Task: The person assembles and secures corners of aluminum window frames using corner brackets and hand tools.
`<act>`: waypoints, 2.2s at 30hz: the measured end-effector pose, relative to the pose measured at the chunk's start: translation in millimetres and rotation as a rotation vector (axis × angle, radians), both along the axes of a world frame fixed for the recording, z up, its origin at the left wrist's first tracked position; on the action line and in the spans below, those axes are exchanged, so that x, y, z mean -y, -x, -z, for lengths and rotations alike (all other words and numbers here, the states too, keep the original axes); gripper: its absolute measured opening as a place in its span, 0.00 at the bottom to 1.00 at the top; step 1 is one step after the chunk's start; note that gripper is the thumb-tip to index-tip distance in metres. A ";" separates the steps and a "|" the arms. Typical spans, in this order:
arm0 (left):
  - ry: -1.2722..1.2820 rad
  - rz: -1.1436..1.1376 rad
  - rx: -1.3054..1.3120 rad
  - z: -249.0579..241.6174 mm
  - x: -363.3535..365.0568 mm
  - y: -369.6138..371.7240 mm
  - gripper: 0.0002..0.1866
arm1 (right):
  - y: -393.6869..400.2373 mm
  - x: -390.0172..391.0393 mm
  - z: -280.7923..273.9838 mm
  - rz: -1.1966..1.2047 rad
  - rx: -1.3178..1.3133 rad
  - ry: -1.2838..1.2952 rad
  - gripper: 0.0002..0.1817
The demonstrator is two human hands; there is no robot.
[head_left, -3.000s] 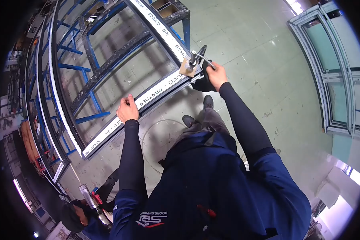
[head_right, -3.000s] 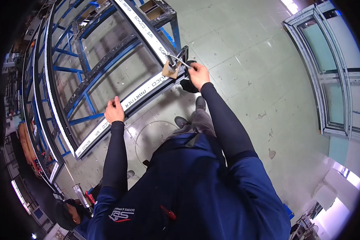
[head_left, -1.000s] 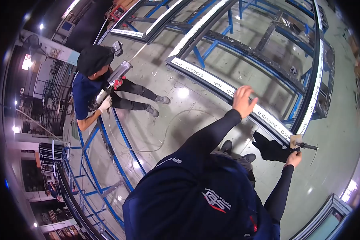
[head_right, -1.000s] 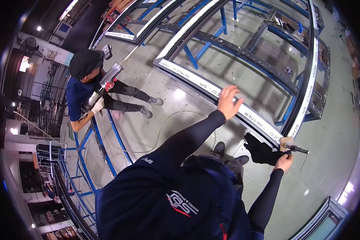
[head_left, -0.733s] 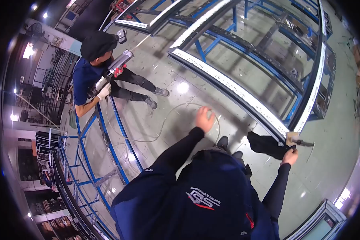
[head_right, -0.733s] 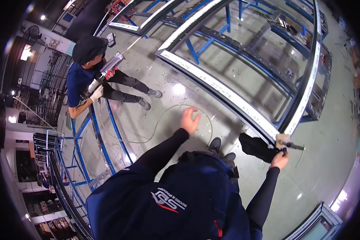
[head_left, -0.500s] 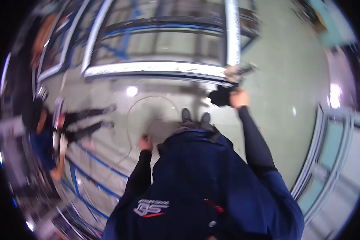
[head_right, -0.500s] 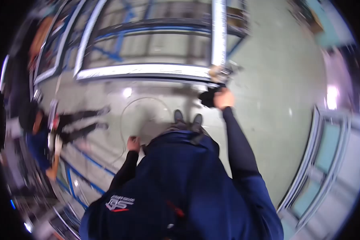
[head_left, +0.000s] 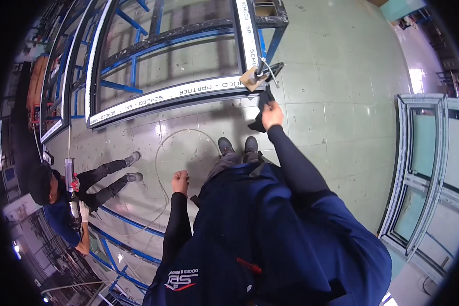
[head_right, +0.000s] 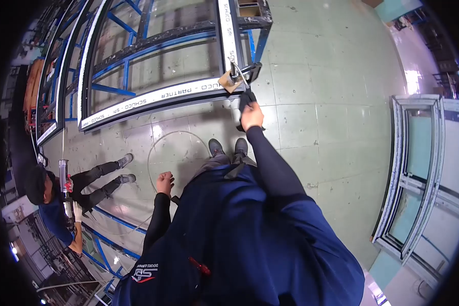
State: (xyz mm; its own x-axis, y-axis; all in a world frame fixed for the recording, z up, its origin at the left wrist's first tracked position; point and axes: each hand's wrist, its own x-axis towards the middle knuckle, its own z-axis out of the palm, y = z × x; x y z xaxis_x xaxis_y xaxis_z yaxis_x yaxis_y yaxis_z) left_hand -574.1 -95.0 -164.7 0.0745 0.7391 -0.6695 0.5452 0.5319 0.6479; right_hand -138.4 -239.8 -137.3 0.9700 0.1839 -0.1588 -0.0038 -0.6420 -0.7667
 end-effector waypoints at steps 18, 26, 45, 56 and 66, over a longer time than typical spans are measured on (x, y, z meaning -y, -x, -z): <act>-0.129 -0.115 0.731 -59.8 -62.8 -106.3 0.25 | 202.9 -196.1 -108.1 -1.027 -0.407 -0.392 0.08; -0.255 -0.257 0.897 -92.1 -217.5 23.4 0.32 | 320.6 -352.2 -113.0 -1.015 -0.547 -0.367 0.07; -0.416 -0.609 0.349 -26.7 -515.8 153.7 0.11 | 279.3 -502.3 -116.4 -0.866 0.478 0.025 0.22; -0.567 -0.861 0.641 13.8 -581.9 114.2 0.10 | 193.5 -329.6 -97.9 -0.196 0.131 0.177 0.19; -0.895 -0.293 0.406 -132.6 -689.6 106.4 0.12 | 222.5 -317.9 -99.5 -0.209 0.203 0.138 0.15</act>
